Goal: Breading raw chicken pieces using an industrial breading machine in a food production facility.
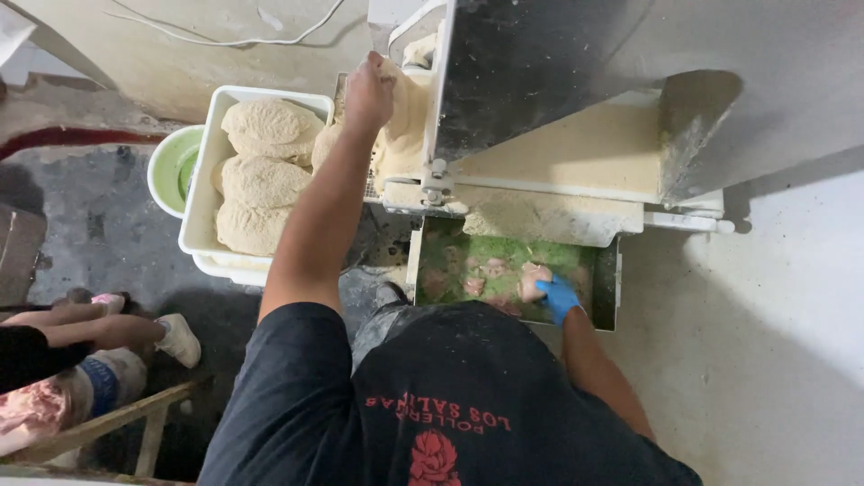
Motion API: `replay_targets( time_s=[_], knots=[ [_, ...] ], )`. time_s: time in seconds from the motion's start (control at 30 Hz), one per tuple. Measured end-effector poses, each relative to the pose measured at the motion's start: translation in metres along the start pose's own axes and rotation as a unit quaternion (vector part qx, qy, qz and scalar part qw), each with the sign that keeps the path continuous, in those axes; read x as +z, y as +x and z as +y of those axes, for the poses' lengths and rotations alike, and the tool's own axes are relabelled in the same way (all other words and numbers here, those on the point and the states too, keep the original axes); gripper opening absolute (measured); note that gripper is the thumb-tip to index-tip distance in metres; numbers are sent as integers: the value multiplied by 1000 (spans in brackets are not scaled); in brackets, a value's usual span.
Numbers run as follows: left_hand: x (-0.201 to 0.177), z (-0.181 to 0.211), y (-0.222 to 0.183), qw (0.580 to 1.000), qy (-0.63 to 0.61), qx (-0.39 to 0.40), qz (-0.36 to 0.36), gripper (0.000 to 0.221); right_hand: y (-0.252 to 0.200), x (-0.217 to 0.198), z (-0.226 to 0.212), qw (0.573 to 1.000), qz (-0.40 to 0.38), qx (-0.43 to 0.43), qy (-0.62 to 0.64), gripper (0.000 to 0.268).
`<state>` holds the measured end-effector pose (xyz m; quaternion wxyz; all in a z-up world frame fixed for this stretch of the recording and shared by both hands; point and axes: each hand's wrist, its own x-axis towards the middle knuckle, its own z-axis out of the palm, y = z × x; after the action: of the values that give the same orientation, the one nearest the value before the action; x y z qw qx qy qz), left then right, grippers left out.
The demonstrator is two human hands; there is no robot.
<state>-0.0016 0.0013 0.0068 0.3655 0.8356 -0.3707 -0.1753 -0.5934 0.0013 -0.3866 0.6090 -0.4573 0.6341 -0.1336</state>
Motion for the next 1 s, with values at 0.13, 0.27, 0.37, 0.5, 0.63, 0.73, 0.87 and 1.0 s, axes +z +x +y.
replay_targets(
  time_s=[0.13,0.27,0.37,0.5,0.63,0.73,0.87,1.0],
  knots=[
    [-6,7,4,1000,18,25,-4,29,-48,15,-58,987,3,156,48,80],
    [-26,36,-6,1000,16,9,-23,25,-87,23,-92,987,-59,147,-22,71],
    [-34,43,2,998,26,46,30,21,-70,24,-74,979,-128,158,-2,66],
    [-46,49,6,996,30,46,67,20,-48,25,-49,984,-152,87,-45,66],
    [-59,48,3,993,41,62,95,22,-26,25,-33,984,-144,32,-102,57],
    [-75,59,-26,993,37,60,98,19,-16,9,-27,952,-120,19,-279,91],
    [-90,66,-74,991,27,82,104,14,-43,-16,-46,943,-99,-82,-308,61],
    [-103,92,-141,989,79,74,97,13,-75,-35,-75,938,-114,-50,-323,69]
  ],
)
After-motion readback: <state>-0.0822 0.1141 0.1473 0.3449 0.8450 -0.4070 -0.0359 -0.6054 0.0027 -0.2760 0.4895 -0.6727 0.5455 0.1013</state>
